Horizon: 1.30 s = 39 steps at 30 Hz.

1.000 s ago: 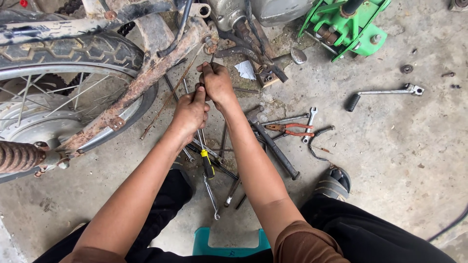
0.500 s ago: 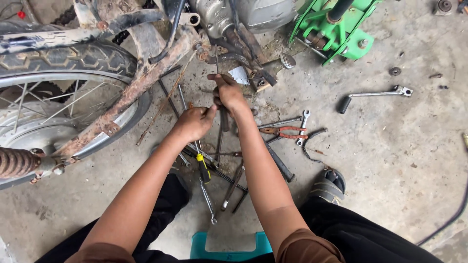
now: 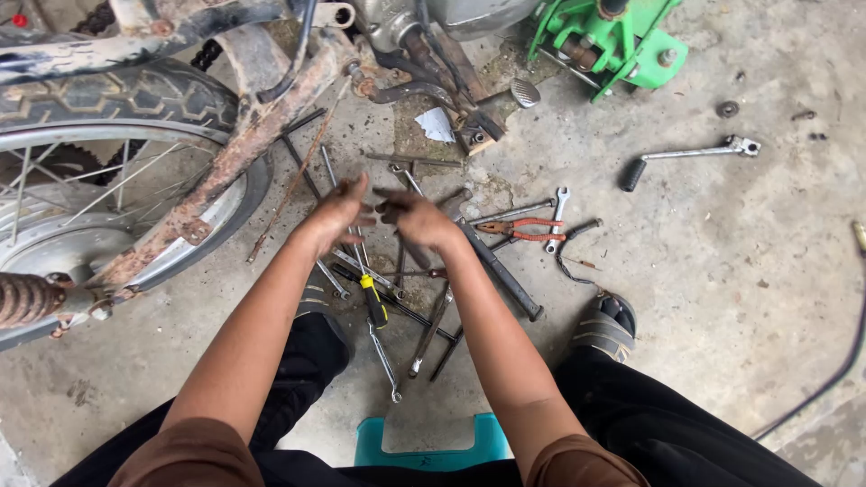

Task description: The person is repairing a motorcycle by using a hammer and a metal rod to strike a component near the rear wheel. They repeatedly adjust the position of the rod and hammer to apply force to the part.

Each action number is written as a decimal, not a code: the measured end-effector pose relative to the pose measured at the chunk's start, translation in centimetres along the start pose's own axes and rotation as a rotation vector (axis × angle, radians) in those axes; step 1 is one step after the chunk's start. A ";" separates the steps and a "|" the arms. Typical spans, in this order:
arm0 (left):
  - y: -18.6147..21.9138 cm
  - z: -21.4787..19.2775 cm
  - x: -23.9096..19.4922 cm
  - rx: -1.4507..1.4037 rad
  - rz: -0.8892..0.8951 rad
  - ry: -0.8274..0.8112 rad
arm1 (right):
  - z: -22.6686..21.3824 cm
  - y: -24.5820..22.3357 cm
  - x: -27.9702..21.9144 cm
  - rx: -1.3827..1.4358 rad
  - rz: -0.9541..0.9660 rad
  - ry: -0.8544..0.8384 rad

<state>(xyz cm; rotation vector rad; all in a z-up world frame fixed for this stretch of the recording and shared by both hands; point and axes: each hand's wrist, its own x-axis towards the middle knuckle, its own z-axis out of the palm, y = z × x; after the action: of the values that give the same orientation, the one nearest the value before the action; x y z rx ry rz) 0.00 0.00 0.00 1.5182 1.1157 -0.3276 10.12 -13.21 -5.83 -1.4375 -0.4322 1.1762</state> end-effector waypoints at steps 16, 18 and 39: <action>-4.9 0.3 10.4 0.285 0.260 0.262 | -9.6 21.8 3.7 -1.141 0.288 0.352; -3.6 -0.1 10.0 0.218 0.290 0.304 | -9.5 20.6 3.9 -1.105 0.273 0.349; 2.5 -1.0 4.7 -0.224 0.683 0.333 | 0.4 2.2 9.9 0.862 -0.110 0.191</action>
<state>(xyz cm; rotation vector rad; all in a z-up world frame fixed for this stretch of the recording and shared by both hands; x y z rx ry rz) 3.98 3.34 -1.59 1.6811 0.7803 0.5154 13.18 -5.55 -11.72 -0.7453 0.1354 0.9430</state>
